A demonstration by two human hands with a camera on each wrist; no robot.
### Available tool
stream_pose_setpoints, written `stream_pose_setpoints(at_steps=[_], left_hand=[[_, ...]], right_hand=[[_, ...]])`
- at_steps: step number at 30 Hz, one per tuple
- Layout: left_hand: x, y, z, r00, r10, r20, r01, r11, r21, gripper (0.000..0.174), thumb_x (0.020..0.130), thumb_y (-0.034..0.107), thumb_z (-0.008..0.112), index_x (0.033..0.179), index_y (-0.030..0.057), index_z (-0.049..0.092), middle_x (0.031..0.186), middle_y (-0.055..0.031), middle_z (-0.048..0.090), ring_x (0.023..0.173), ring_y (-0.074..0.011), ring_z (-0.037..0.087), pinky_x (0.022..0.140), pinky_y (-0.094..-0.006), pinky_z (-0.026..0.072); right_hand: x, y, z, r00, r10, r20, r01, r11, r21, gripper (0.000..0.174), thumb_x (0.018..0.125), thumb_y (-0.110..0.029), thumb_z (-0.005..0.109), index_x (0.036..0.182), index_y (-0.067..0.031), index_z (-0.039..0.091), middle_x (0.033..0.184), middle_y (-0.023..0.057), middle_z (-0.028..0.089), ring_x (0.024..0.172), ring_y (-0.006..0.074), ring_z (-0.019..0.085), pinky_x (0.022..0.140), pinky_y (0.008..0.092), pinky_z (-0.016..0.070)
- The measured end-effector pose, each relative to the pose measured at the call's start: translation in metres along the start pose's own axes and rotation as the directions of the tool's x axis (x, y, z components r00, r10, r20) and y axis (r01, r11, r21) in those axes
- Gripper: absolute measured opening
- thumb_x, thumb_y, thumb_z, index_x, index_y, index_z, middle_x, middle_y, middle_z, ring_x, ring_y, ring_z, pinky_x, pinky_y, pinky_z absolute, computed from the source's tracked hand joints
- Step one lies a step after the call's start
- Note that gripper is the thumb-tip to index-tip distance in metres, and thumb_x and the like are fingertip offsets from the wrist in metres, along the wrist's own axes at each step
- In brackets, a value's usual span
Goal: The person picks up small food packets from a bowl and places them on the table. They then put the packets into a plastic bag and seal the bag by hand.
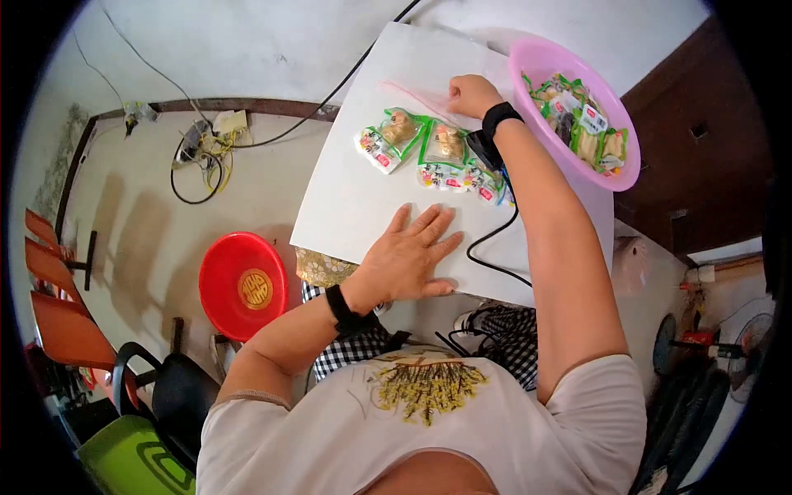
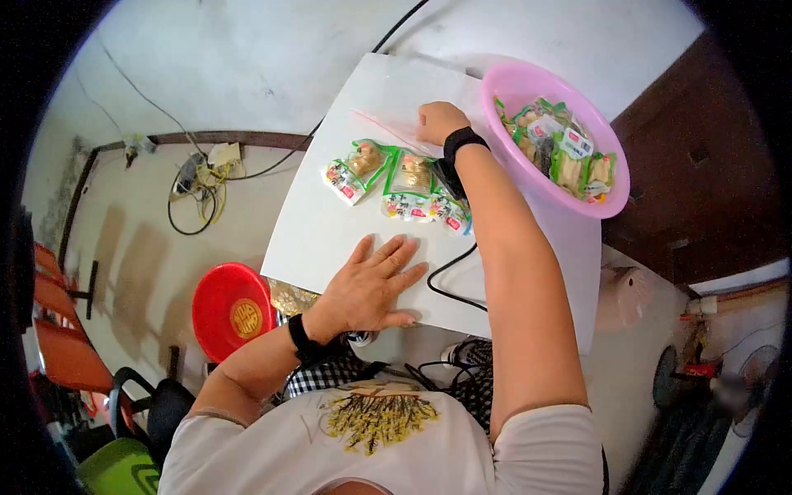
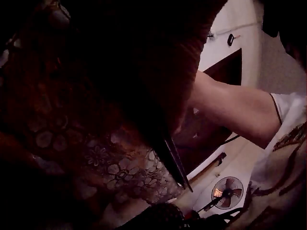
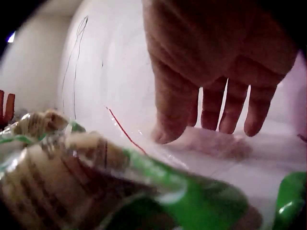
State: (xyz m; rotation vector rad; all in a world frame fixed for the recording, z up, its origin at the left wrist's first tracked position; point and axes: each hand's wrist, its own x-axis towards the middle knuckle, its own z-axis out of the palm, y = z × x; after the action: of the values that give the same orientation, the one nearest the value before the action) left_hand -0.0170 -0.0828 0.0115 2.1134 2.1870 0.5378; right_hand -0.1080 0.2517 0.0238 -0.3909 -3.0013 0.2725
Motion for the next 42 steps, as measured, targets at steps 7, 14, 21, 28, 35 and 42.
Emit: stream_pose_setpoints(at_steps=[7, 14, 21, 28, 35, 42], left_hand=[[0.001, -0.002, 0.001, 1.000, 0.004, -0.024, -0.005, 1.000, -0.030, 0.073, 0.081, 0.061, 0.054, 0.135, 0.0134, 0.048, 0.146, -0.0181, 0.036, 0.138, -0.0307, 0.031, 0.110, -0.0549, 0.0219], [-0.003, -0.003, 0.003, 0.996, 0.009, -0.084, -0.012, 0.999, -0.045, 0.072, 0.080, 0.061, 0.055, 0.134, 0.0129, 0.050, 0.145, -0.0171, 0.038, 0.136, -0.0304, 0.033, 0.109, -0.0543, 0.0224], [-0.003, -0.001, 0.002, 0.995, -0.004, -0.097, 0.001, 1.000, -0.030, 0.071, 0.078, 0.058, 0.058, 0.133, 0.0136, 0.051, 0.144, -0.0161, 0.039, 0.135, -0.0296, 0.035, 0.109, -0.0535, 0.0238], [-0.005, 0.000, 0.006, 0.993, -0.001, -0.116, -0.002, 1.000, -0.019, 0.071, 0.079, 0.059, 0.057, 0.133, 0.0132, 0.051, 0.144, -0.0146, 0.039, 0.135, -0.0293, 0.035, 0.109, -0.0531, 0.0244], [-0.005, -0.001, 0.007, 0.993, -0.001, -0.120, 0.001, 1.000, -0.004, 0.071, 0.080, 0.060, 0.056, 0.133, 0.0133, 0.052, 0.143, -0.0139, 0.040, 0.136, -0.0287, 0.034, 0.110, -0.0523, 0.0236], [-0.006, -0.001, 0.009, 0.992, -0.014, -0.123, 0.013, 1.000, -0.009, 0.071, 0.080, 0.060, 0.055, 0.133, 0.0142, 0.051, 0.144, -0.0128, 0.040, 0.136, -0.0276, 0.034, 0.110, -0.0518, 0.0230]], right_hand=[[-0.013, -0.027, -0.017, 0.997, 0.078, 0.008, -0.077, 0.996, -0.051, 0.028, 0.070, -0.030, 0.067, 0.085, -0.0068, 0.069, 0.089, 0.0169, 0.067, 0.090, 0.0307, 0.064, 0.079, 0.0419, 0.0513], [-0.015, -0.061, -0.010, 1.000, 0.003, -0.004, -0.004, 0.982, -0.190, 0.034, 0.071, -0.036, 0.068, 0.088, -0.0058, 0.069, 0.088, 0.0183, 0.068, 0.087, 0.0331, 0.065, 0.077, 0.0434, 0.0524], [-0.020, -0.070, -0.020, 0.999, 0.051, -0.008, -0.052, 0.988, -0.144, 0.033, 0.075, -0.034, 0.066, 0.090, -0.0049, 0.068, 0.090, 0.0178, 0.068, 0.086, 0.0330, 0.066, 0.076, 0.0436, 0.0526], [-0.004, -0.078, 0.000, 0.999, 0.047, -0.006, -0.047, 0.948, -0.315, 0.031, 0.076, -0.035, 0.066, 0.093, -0.0087, 0.068, 0.091, 0.0150, 0.069, 0.087, 0.0300, 0.067, 0.076, 0.0429, 0.0531], [-0.006, -0.078, -0.008, 0.996, 0.069, 0.056, -0.045, 0.937, -0.345, 0.029, 0.081, -0.032, 0.062, 0.098, -0.0100, 0.068, 0.092, 0.0126, 0.070, 0.090, 0.0299, 0.067, 0.075, 0.0419, 0.0535], [0.001, -0.085, 0.001, 0.998, 0.063, 0.021, -0.051, 0.927, -0.371, 0.021, 0.084, -0.022, 0.057, 0.096, -0.0094, 0.070, 0.096, 0.0136, 0.070, 0.090, 0.0298, 0.068, 0.075, 0.0419, 0.0543]])
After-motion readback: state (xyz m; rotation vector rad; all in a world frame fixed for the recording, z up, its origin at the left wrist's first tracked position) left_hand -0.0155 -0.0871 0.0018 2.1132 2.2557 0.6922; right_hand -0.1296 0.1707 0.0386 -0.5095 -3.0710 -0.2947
